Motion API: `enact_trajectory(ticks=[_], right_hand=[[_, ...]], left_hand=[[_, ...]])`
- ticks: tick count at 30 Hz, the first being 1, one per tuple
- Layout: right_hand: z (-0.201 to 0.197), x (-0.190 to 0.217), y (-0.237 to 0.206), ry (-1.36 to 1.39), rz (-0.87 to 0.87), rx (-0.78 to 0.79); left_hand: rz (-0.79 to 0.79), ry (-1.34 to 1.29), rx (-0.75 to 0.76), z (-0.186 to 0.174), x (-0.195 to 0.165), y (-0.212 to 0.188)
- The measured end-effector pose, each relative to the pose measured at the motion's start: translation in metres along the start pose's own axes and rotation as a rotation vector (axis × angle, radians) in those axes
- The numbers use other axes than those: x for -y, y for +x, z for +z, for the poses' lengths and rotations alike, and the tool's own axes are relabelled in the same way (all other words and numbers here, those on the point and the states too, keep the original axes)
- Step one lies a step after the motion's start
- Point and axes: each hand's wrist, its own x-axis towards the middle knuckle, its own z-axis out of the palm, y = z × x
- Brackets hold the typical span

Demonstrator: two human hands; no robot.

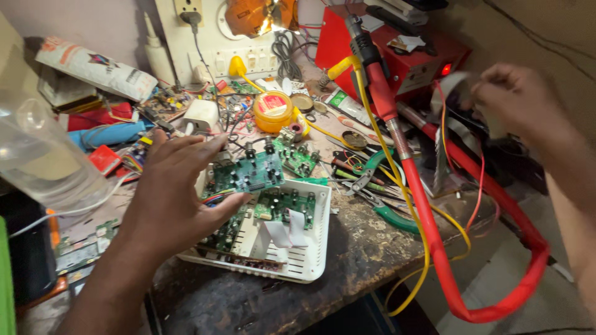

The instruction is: The person handles a small green circuit board and a white ribbon cable, repeatedly connecting and disconnecting the cable to a connector on the board. The person also briefly handles a small black component and a white plastic housing while working at a cluttered electronics workbench.

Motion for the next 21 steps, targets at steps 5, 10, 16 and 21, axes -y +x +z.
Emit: enact_trajectory(ticks=[5,10,16,21], right_hand=[[-0.033,0.023,-0.003,0.132,0.064,0.026],[-0.029,0.052,-0.027,0.105,-0.104,-0.059],[-0.008,0.084,-0.052,0.267,-0.162,-0.09],[0.007,0.106,-0.069,0.282,-0.229,-0.144]], left_hand=[[-0.003,0.005,0.005,0.002,0.002,0.0],[0.002,-0.003,-0.008,0.003,0.004,-0.002],[-0.021,-0.021,0.003,0.003,0.003,-0.001],[-0.022,-0.009,0.001,0.003,0.004,-0.001]])
